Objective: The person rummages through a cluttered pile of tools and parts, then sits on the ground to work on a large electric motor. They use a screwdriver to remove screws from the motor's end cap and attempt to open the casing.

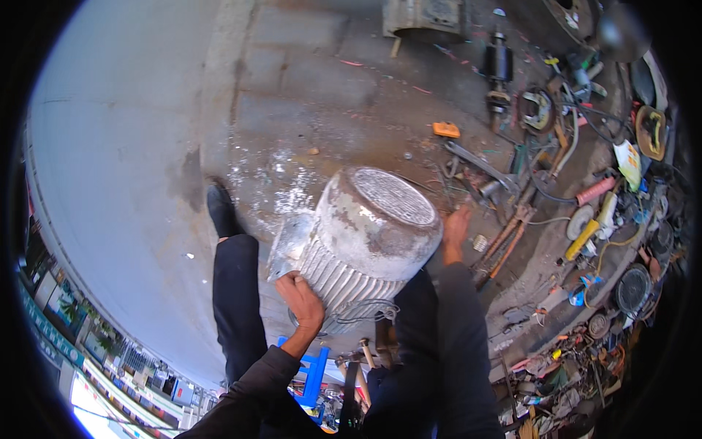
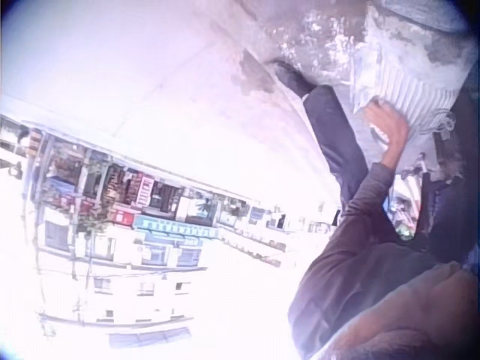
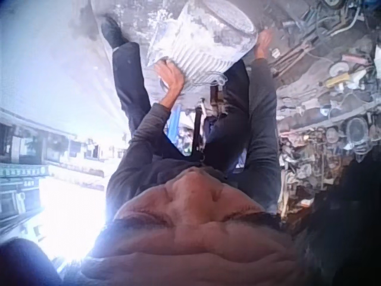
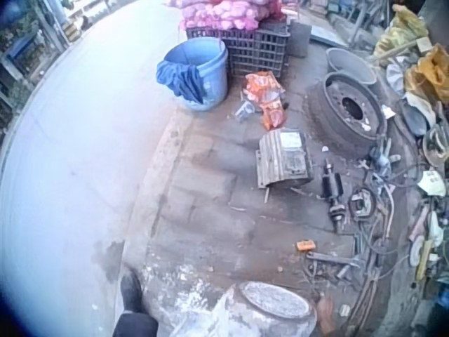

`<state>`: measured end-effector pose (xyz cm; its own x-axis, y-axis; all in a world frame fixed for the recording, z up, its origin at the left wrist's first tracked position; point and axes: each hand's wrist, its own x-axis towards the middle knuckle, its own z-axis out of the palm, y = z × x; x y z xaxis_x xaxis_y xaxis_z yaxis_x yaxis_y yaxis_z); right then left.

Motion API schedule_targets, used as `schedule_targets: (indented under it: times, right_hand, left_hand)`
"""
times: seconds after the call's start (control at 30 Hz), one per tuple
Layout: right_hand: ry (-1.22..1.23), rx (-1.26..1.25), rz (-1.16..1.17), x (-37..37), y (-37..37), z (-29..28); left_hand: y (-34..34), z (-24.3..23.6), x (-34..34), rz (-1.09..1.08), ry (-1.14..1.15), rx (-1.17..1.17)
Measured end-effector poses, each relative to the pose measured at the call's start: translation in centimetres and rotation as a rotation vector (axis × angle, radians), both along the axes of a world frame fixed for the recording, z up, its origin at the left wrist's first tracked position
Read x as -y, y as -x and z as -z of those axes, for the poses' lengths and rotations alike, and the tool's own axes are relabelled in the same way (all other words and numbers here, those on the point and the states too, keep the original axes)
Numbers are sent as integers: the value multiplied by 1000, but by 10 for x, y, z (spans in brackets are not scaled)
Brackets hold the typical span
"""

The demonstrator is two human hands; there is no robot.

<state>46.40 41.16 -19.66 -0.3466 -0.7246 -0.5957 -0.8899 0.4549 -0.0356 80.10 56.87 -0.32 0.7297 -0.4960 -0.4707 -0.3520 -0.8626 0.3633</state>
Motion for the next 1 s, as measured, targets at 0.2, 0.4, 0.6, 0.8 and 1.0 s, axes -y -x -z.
schedule_targets:
  times: [0.2, 0.4, 0.6, 0.8, 1.0]
  right_hand:
    - [-165, 1365, 1534, -8, -65, -54]
    - [-45, 1268, 1441, -11, -72, -56]
    - [-103, 1149, 1344, -14, -60, -55]
    - [-165, 151, 39, 25, -1, -50]
    - [-223, -26, -423, -8, 75, 4]
  left_hand:
    - [4, 20, -26, 40, 12, 31]
    - [-8, 16, -18, 37, 124, -52]
    - [-3, 22, -28, 55, 136, -20]
    - [-4, 22, -31, 34, 177, -14]
    - [-7, 20, -17, 63, 197, -18]
